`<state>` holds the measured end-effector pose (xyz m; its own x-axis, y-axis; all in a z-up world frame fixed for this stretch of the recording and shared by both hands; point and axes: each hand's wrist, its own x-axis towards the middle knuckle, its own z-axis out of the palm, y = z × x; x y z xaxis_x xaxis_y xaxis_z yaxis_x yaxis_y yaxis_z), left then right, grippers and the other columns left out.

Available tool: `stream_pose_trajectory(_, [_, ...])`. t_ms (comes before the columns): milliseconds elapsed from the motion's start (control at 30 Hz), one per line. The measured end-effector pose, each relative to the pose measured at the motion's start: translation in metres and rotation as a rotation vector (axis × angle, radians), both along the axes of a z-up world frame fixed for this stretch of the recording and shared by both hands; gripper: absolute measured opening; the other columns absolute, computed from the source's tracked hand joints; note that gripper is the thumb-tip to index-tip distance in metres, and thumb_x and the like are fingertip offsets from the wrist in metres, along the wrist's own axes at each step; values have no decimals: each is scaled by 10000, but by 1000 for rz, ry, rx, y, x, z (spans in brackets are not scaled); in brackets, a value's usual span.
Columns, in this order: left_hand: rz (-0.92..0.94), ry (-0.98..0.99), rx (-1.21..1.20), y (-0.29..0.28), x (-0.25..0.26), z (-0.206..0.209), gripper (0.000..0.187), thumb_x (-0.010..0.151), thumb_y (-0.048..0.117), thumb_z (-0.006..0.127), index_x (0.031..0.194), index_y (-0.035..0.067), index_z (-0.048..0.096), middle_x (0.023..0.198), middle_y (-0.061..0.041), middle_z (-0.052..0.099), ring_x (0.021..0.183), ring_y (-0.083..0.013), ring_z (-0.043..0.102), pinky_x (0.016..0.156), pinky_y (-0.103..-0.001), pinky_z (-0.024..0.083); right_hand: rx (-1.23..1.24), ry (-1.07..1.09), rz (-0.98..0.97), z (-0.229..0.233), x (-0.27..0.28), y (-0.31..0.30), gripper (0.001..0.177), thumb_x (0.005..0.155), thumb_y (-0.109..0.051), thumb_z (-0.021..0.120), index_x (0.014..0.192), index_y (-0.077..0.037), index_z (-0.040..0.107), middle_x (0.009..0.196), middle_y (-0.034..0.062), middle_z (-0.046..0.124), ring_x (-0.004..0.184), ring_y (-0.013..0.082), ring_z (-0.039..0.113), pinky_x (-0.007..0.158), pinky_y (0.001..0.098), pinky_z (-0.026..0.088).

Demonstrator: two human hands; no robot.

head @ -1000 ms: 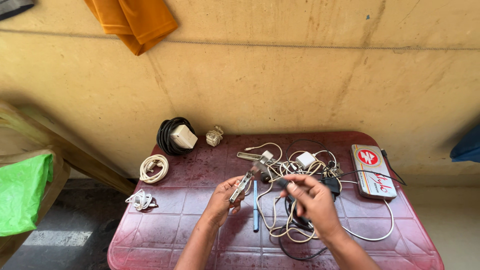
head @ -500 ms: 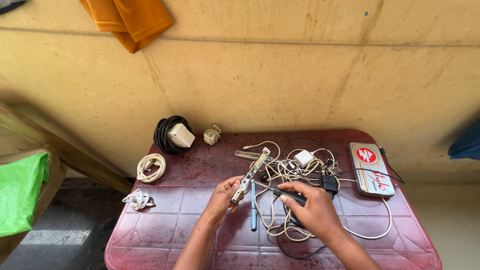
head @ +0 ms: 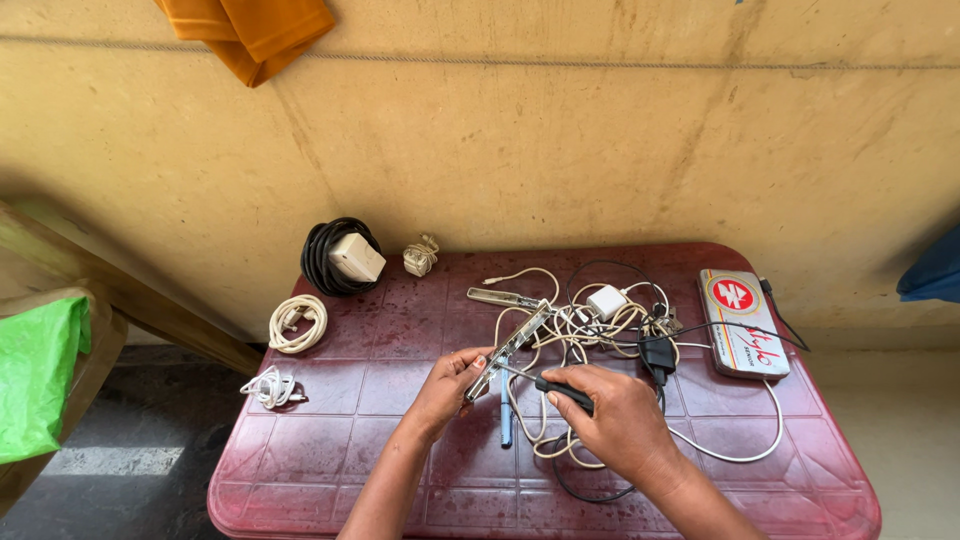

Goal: The person coils a white cable and places it on a red table. They then pick up a metal door latch and repeatedly scrape it with a screwdriver, moving the latch between hands and setting it down. The workspace contains various cables, adapters, and a small metal box.

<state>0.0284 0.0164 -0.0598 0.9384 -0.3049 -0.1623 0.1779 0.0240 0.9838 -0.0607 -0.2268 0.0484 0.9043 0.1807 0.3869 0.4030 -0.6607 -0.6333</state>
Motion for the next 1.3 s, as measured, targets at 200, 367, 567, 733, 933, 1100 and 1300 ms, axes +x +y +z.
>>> stream_pose_trajectory(200, [-35, 19, 2, 1, -4, 8, 383, 1006, 189, 526, 1328, 70, 697, 597, 16, 600, 439, -50, 455, 392, -217, 382, -35, -5, 17, -15, 3, -3, 271, 838, -269, 755, 1076, -145, 795, 965, 81, 788, 822, 284, 750, 680, 383, 579])
stream_pose_trajectory(367, [-184, -40, -190, 17, -12, 42, 553, 926, 238, 533, 1432, 25, 604, 746, -73, 689, 636, -132, 646, 541, -287, 540, 421, 315, 183, -43, 28, -19, 278, 908, -242, 738, 1122, -69, 781, 870, 69, 830, 656, 110, 659, 587, 267, 500])
stream_pose_trajectory(567, [-288, -161, -459, 24, -24, 76, 779, 921, 606, 496, 1391, -13, 547, 918, -91, 710, 863, -194, 689, 789, -351, 597, 966, 816, 182, -55, 39, -20, 320, 950, -223, 637, 1204, -41, 701, 833, 109, 773, 386, 21, 406, 354, 171, 261])
stream_pose_trajectory(733, [-23, -304, 17, 23, -5, 32, 519, 928, 384, 722, 1278, 3, 681, 869, -53, 591, 797, -179, 506, 668, -354, 443, 1220, 916, 285, -64, 37, -7, 323, 1011, -224, 570, 1204, 18, 662, 822, 134, 739, 401, 30, 437, 346, 174, 291])
stream_pose_trajectory(933, [31, -633, -12, 17, -1, 12, 372, 1063, 379, 614, 1086, 12, 670, 970, -21, 578, 931, -132, 550, 849, -276, 487, 1304, 951, 326, -62, 25, 13, 374, 987, -263, 564, 1243, 7, 598, 773, 123, 712, 379, 38, 409, 346, 166, 304])
stream_pose_trajectory(1100, [-15, -348, -292, -4, -11, 21, 334, 1057, 407, 474, 1057, 77, 531, 775, -34, 607, 714, -135, 620, 704, -296, 563, 907, 674, 126, -68, 21, 31, 346, 888, -247, 739, 1120, -52, 572, 818, 51, 676, 435, 23, 418, 369, 178, 322])
stream_pose_trajectory(1300, [64, -280, -422, -22, -10, 10, 337, 1079, 404, 466, 1019, 79, 532, 746, -28, 576, 651, -121, 582, 668, -304, 576, 896, 578, 79, -83, 23, 33, 346, 866, -264, 783, 1038, -73, 552, 804, 5, 610, 500, 35, 467, 412, 189, 328])
